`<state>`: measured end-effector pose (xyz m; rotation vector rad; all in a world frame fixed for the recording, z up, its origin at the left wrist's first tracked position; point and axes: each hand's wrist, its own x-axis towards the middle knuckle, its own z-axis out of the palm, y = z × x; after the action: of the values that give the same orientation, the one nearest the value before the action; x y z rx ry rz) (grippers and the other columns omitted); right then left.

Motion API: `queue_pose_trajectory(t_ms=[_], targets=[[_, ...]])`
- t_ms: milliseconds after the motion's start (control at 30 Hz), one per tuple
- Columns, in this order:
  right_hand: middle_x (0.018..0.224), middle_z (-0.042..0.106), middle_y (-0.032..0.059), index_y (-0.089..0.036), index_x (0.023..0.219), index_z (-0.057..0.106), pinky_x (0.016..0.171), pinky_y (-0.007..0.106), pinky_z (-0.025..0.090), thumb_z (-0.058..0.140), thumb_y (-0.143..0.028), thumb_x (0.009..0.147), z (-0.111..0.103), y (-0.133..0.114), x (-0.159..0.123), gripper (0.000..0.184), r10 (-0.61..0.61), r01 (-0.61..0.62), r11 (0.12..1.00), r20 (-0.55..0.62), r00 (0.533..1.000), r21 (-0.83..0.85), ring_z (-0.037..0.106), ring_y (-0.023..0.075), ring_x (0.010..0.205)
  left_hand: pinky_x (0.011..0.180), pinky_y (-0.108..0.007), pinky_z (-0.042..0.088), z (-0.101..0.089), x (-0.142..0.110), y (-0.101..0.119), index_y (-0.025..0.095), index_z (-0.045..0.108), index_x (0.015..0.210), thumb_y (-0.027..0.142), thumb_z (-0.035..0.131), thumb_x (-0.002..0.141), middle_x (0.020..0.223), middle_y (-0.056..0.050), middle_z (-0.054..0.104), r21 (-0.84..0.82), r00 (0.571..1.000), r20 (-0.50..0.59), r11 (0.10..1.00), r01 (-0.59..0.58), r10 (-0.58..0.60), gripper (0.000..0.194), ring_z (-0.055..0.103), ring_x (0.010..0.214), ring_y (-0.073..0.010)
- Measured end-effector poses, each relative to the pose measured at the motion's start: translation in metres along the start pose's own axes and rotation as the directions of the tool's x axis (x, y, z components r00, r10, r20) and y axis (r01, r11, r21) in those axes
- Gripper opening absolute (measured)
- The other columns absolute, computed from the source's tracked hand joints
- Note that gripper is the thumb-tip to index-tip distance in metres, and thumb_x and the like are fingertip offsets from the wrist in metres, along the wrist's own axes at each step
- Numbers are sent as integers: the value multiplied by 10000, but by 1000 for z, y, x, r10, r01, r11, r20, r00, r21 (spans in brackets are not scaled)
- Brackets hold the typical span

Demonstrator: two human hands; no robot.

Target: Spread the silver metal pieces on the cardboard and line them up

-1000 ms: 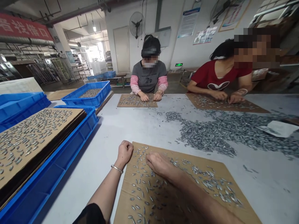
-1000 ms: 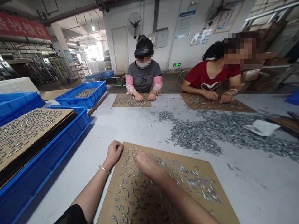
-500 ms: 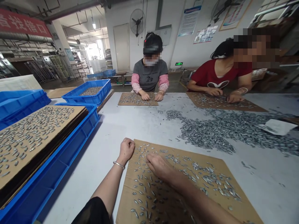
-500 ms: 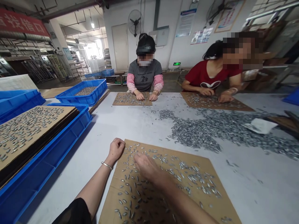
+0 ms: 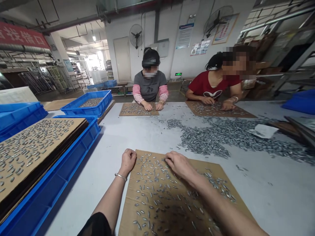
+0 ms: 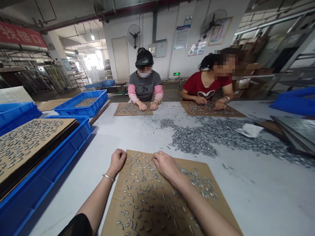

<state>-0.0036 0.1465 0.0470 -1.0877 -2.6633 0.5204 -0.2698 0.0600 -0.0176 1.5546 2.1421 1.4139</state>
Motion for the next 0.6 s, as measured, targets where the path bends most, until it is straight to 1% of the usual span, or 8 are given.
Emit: queue_pose_trajectory(t_ms=[33,133,167,267,333,400,467,600], targets=[[1006,691,89,-194,1017,724,823,292,419,480,-218,984,1,7,-1,248,-18,18,1000,26,999,-3,626,208,937,783,-324,493,0,0,0,205,628,728,178,528,841,813,-44,661,2,1000,0,1000,1,-1,153,634,800,-194],[1020,689,66,-224,1022,719,835,276,423,511,-210,967,11,20,-6,216,-131,127,991,102,986,44,625,192,936,769,-323,488,-2,0,2,207,621,722,196,529,837,802,-43,656,10,1000,-4,1000,2,-2,148,630,788,-195],[1015,687,63,-228,1014,718,832,272,423,513,-208,966,15,22,-7,212,-136,132,990,112,984,43,625,188,925,763,-322,487,-2,0,3,208,618,719,204,528,840,798,-42,654,13,1000,-5,1000,2,-2,151,629,782,-195],[968,684,74,-210,956,709,814,273,414,486,-194,970,18,30,-9,224,-48,49,999,89,995,-13,626,193,907,755,-318,489,-3,0,4,211,614,715,232,524,852,796,-38,653,21,1000,-7,1000,-3,3,165,628,774,-191],[961,682,79,-200,952,700,810,275,407,468,-194,975,13,32,-7,234,-28,29,999,54,998,-17,625,199,918,756,-319,489,-3,0,4,212,613,716,243,525,856,795,-35,654,27,1000,-7,1000,-4,4,168,628,774,-191],[965,676,72,-204,963,697,800,272,400,473,-204,974,9,30,-3,225,-59,59,998,44,997,-3,618,194,909,758,-322,487,-3,0,4,211,612,717,251,526,858,794,-35,653,33,1000,-9,999,-2,2,170,626,774,-192],[940,665,58,-212,934,696,773,265,388,485,-213,971,8,23,2,214,-90,91,996,76,993,-5,605,182,865,759,-324,486,-3,0,5,210,613,721,258,525,863,799,-36,652,38,1000,-10,999,2,-2,174,627,777,-193],[895,656,64,-197,833,673,717,262,362,531,-227,967,15,6,15,197,-131,138,990,144,981,-39,588,172,791,765,-325,491,-4,0,5,209,624,735,269,524,872,816,-38,658,39,1000,-4,999,4,-3,179,633,787,-193]])
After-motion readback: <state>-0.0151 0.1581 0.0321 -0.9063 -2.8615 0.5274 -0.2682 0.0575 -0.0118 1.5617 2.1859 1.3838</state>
